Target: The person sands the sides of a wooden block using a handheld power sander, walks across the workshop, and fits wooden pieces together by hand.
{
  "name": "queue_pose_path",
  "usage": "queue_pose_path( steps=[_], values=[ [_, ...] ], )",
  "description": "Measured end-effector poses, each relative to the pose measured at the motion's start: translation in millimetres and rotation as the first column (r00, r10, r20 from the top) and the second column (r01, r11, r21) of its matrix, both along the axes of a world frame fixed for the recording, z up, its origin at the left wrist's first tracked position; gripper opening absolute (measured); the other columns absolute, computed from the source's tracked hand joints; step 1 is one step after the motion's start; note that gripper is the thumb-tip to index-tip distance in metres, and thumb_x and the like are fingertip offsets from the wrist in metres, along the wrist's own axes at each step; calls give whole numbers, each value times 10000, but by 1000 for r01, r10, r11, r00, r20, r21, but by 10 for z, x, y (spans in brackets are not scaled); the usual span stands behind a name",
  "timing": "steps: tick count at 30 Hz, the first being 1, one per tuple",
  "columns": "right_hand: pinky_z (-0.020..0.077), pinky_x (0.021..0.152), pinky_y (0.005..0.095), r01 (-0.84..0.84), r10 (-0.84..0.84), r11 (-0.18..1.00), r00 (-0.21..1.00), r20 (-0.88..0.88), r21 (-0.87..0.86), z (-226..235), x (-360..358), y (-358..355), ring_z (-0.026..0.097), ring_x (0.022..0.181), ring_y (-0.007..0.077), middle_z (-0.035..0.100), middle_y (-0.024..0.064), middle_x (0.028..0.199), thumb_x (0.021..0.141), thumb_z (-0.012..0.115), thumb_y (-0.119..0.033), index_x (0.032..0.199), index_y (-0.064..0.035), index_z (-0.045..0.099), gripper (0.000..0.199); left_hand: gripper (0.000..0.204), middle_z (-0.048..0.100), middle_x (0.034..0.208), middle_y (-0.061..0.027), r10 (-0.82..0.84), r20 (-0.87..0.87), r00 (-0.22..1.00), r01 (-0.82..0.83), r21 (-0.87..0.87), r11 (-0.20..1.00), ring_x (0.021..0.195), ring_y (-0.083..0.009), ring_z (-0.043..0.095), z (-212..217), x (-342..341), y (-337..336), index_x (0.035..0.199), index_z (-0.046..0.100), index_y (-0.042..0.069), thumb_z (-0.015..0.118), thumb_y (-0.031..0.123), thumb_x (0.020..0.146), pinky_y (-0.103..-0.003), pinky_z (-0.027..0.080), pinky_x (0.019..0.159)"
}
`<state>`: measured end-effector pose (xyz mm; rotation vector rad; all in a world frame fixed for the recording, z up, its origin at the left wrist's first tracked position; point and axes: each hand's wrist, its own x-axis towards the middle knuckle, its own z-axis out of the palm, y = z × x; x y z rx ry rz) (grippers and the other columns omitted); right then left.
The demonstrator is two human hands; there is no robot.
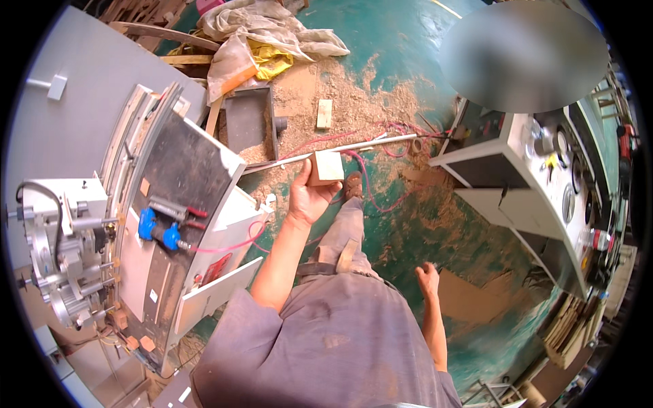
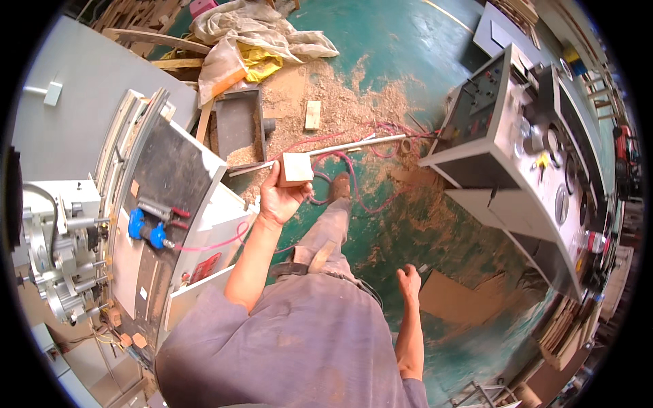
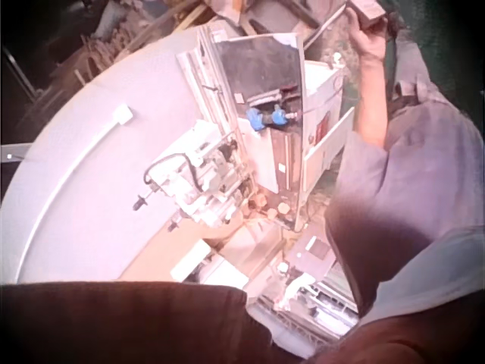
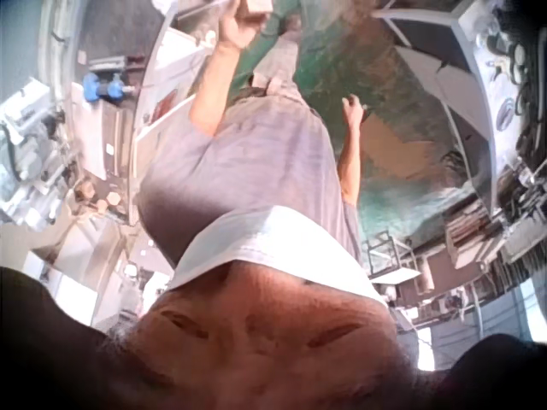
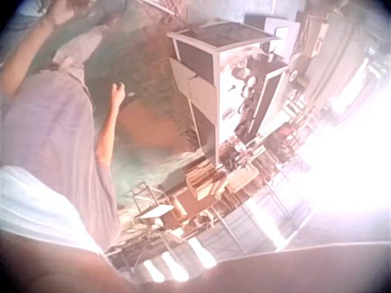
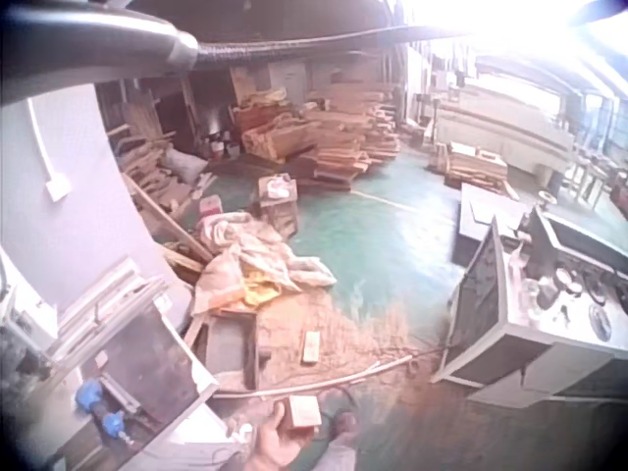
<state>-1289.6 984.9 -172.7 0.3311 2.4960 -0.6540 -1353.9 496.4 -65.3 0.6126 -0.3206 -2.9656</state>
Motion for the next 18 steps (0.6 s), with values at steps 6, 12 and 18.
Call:
queue_pose_path(
  steps=[6,12,18],
  values=[
    [591,661,352,100,-98,995,988,-122,12,-444,-959,420,728,680,218,767,132,832,893,730,-247,1146,44,751,386,653,692,1373,-190,-87,-231,969,121,136,983,1161,-374,691,516,-1938,-71,1472,609,23,617,536,1068,-458,601,881],
    [494,573,256,603,-577,583,779,246,-544,-74,-3371,-728,637,695,103,734,62,939,963,724,-162,1272,37,705,369,608,713,1335,-143,-159,-148,976,152,-58,987,1137,-336,725,637,-3528,-304,1452,621,56,683,505,1047,-482,640,934],
    [535,622,293,242,-389,720,917,-88,-650,-214,-5766,-1483,652,699,133,731,71,898,979,696,-148,1247,41,709,328,564,738,1283,-85,-41,67,997,66,-417,907,1108,-264,735,639,-5087,-325,1434,626,101,689,508,1048,-457,641,925]
  ],
)
